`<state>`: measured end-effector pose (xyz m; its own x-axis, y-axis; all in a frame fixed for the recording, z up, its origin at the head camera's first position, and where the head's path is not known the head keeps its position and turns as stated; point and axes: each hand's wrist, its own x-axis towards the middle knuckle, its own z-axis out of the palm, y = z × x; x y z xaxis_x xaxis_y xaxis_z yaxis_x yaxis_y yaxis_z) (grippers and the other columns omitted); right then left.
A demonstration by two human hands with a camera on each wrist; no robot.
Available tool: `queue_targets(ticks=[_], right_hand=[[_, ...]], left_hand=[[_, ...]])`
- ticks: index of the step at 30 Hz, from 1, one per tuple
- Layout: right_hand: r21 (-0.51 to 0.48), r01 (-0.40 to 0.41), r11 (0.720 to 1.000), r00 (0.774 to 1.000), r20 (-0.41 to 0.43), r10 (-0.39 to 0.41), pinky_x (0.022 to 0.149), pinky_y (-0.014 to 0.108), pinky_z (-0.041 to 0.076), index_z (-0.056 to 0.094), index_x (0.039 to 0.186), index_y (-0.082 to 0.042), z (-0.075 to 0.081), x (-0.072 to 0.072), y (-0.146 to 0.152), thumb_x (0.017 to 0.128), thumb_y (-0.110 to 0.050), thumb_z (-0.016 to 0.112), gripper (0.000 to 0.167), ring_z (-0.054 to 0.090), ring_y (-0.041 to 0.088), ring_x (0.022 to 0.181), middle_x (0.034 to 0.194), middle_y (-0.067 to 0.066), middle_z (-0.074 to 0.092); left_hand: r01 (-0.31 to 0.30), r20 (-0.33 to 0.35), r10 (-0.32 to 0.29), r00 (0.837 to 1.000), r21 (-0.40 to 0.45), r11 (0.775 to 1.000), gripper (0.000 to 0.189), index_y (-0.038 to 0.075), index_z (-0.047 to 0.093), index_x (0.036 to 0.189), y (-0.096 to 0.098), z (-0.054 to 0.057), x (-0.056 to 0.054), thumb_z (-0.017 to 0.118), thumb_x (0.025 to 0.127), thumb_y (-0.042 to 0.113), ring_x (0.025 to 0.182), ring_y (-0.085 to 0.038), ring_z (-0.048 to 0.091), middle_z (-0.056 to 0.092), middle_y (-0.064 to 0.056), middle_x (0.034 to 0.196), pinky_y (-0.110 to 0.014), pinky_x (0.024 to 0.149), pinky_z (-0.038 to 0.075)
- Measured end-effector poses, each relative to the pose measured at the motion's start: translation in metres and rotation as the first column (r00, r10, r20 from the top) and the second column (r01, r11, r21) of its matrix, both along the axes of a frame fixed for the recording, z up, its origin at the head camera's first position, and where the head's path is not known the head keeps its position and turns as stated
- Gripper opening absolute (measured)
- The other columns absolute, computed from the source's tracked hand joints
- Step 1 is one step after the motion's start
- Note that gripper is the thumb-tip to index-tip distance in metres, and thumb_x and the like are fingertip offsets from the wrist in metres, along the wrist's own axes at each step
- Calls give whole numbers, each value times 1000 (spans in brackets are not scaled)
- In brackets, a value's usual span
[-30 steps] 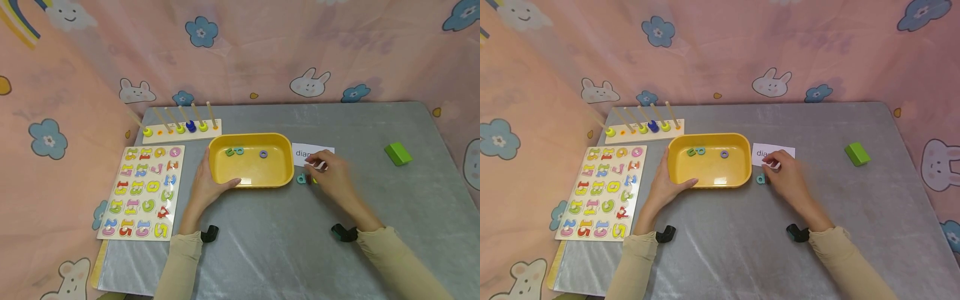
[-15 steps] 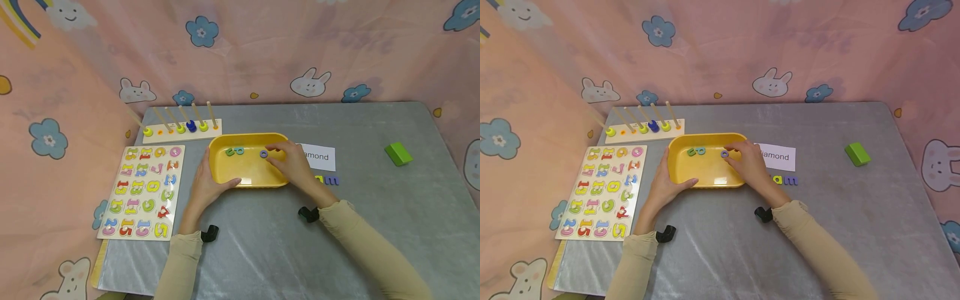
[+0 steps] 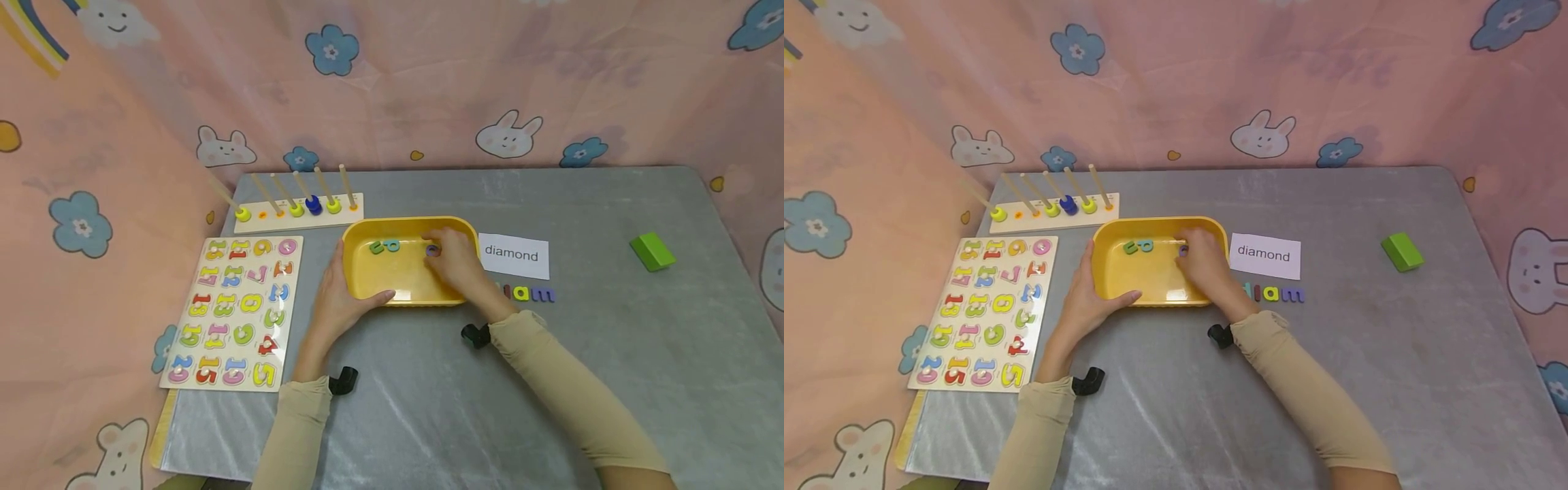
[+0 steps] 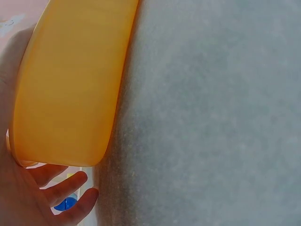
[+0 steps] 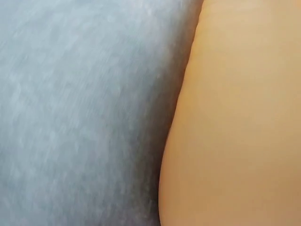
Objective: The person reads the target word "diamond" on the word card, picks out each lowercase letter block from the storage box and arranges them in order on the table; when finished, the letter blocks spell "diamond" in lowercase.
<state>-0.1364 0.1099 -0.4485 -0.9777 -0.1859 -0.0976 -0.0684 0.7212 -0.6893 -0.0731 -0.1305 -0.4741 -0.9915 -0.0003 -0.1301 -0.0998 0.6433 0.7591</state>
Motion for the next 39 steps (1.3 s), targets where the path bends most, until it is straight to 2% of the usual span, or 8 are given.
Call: queue_targets(ticks=[3,9,12,18,22,30,35,39], right_hand=[[12,14,1000,1000,-1,-14,110,50,51,72,129,5,-4,-2,0,90,3,76,39,64,37,125,131,23,72],[8,41,999,999,-17,-41,102,49,56,77,116,6,-11,-4,-1,87,5,79,28,68,36,113,117,22,76],[6,33,999,999,-17,-33,101,48,56,77,115,6,-12,-3,-1,90,4,77,26,69,36,111,115,22,76],[-23,-40,999,999,-22,40,89,44,55,75,124,5,-4,2,0,98,-5,73,28,63,34,98,113,23,69],[-114,-63,991,997,-52,58,84,35,53,76,119,5,7,9,8,98,-6,75,24,61,31,93,109,19,63],[-297,-44,954,988,-153,-2,76,9,52,80,107,-1,21,30,48,94,-8,81,15,67,23,89,102,14,69],[-279,-10,960,975,-216,-52,77,5,51,81,111,0,23,46,84,96,-7,78,17,62,13,86,101,14,69],[-241,76,968,966,-222,-131,76,2,48,80,115,2,18,61,124,98,-4,75,19,57,3,88,104,16,68]], left_hand=[[0,-1,0,1000,2,1000,141,24,4,173,0,0,0,93,70,61,158,-35,32,27,-13,175,-56,129,29],[-1,-5,1,1000,4,1000,141,22,5,173,0,-1,-1,93,70,60,157,-36,34,29,-14,174,-55,129,29],[-1,-11,1,1000,6,1000,140,20,7,173,0,-1,-1,93,70,60,157,-36,34,29,-14,174,-56,128,30],[1,-4,-1,1000,5,1000,141,22,5,173,0,0,0,93,70,62,157,-35,33,27,-12,175,-56,128,30],[5,-2,-5,1000,8,1000,141,22,4,173,0,0,0,93,70,61,157,-36,33,27,-12,175,-57,128,30],[6,3,-6,1000,22,1000,140,23,3,173,-1,0,-1,92,71,61,158,-35,32,24,-11,176,-58,129,27],[5,-16,-4,1000,30,1000,141,20,5,173,-2,0,-1,93,70,58,157,-35,33,26,-11,176,-58,129,28],[10,-18,-9,1000,29,1000,141,20,5,173,-2,0,0,94,70,58,157,-35,33,26,-12,175,-57,129,28]])
